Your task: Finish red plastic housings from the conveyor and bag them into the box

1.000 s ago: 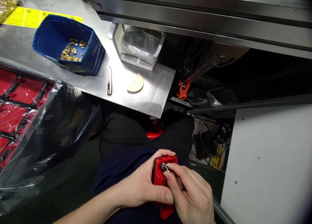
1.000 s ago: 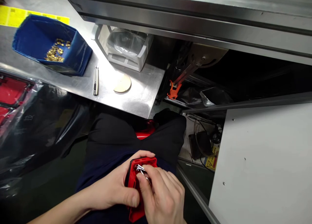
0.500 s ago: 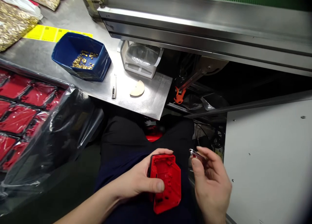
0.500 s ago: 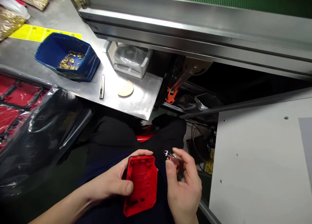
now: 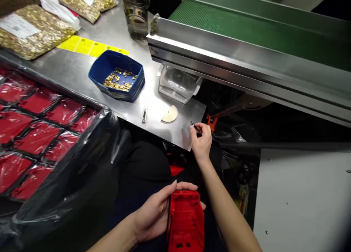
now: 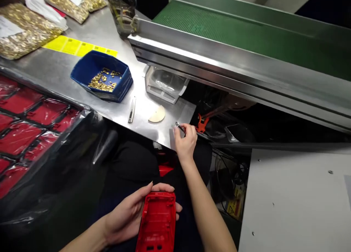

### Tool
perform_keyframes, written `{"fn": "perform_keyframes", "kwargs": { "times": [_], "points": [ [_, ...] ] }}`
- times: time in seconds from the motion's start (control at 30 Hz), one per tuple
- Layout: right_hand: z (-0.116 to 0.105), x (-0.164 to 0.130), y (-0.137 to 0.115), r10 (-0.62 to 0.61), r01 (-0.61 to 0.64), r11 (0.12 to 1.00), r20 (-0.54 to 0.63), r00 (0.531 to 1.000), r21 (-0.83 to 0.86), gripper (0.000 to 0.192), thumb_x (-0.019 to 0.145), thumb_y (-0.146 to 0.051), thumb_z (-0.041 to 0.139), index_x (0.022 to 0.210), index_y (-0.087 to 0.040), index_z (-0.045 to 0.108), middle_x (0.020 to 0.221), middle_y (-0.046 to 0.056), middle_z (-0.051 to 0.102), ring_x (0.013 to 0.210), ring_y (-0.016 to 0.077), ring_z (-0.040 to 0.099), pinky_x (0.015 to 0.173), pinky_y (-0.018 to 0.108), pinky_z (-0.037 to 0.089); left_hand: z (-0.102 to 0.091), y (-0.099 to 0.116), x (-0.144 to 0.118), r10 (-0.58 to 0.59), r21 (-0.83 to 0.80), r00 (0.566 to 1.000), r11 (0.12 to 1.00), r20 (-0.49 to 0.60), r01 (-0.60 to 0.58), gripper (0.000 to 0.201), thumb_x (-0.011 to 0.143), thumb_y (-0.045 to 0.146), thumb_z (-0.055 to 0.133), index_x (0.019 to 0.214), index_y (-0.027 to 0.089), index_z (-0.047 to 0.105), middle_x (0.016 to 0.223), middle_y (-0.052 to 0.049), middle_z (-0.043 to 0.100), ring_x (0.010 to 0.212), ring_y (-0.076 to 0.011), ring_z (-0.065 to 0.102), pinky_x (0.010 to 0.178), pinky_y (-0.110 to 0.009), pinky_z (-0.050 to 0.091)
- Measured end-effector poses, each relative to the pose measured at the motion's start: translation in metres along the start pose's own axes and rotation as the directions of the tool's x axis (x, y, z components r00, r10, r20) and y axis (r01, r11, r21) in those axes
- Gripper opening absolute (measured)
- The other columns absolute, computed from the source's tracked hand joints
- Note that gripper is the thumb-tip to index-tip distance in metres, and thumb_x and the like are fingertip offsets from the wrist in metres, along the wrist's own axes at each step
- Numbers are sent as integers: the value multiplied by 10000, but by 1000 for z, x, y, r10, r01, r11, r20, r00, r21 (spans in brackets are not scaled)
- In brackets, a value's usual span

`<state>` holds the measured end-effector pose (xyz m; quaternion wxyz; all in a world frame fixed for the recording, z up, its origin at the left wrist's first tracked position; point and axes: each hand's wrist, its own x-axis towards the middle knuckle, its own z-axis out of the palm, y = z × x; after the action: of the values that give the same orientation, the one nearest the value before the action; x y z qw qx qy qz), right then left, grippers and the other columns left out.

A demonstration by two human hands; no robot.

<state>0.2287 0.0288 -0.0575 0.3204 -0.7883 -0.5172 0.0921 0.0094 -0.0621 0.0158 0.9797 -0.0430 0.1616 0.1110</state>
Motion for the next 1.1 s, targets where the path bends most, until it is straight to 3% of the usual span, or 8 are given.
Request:
{"fn": "perform_keyframes", "kwargs": {
  "times": [0.2,0.47,0.63,0.8,0.87,1.0,1.03,1.1],
  "points": [
    [61,25,15,-33,62,965,117,993,-255,343,1004,-494,459,1089,-194,601,1061,121,632,1042,297,561,940,437,385,-8,20,-17,123,-165,991,978,-44,-129,576,1062,532,251,1352,148,567,1284,-271,694,1171,-350,697,1056,-498,409],
    [59,22,15,-67,100,967,146,987,-235,511,971,-635,494,1155,-165,575,1073,132,607,1038,292,553,950,424,387,-10,29,-25,230,-213,973,950,-19,-228,685,1042,604,260,1408,110,561,1346,-272,662,1233,-357,663,1108,-498,379],
    [29,5,7,-80,86,994,89,993,-63,438,1020,-511,464,1224,-132,542,1162,148,554,955,223,574,896,366,465,-10,14,-12,253,-208,967,946,-12,-250,612,1045,548,303,1387,110,561,1316,-269,679,1211,-360,673,1104,-514,380],
    [-52,-62,-6,-92,17,939,204,975,344,195,1037,-356,490,1010,-216,623,950,45,614,883,203,603,820,345,484,-16,3,4,361,-230,899,879,-248,-417,509,1031,477,379,1356,128,557,1225,-230,729,1140,-347,704,1100,-529,392],
    [-85,-87,-9,-263,112,907,339,903,405,197,1028,-364,508,1015,-238,659,970,54,637,921,224,618,826,371,496,-17,1,9,371,-215,864,864,-341,-456,497,1023,459,412,1369,131,549,1200,-207,741,1123,-337,710,1104,-524,399],
    [-122,-111,-11,-595,490,799,581,556,350,360,947,-406,670,1292,-306,648,1257,76,693,1214,310,582,1051,501,434,-12,1,18,347,-185,849,876,-398,-445,492,1021,457,440,1380,140,550,1190,-185,742,1096,-319,713,1089,-506,429],
    [-125,-112,-10,-608,546,777,600,520,314,380,940,-368,690,1315,-328,640,1288,56,699,1262,312,562,1106,521,385,-9,1,20,341,-175,850,883,-400,-436,489,1022,461,442,1376,144,560,1185,-178,742,1095,-313,711,1088,-499,434],
    [-127,-111,-5,-592,534,790,604,534,303,331,958,-281,665,1277,-368,662,1227,9,738,1291,298,549,1161,547,310,-5,2,25,333,-128,847,900,-415,-416,485,1024,474,453,1367,157,584,1183,-161,743,1116,-303,700,1096,-485,433]
  ]
}}
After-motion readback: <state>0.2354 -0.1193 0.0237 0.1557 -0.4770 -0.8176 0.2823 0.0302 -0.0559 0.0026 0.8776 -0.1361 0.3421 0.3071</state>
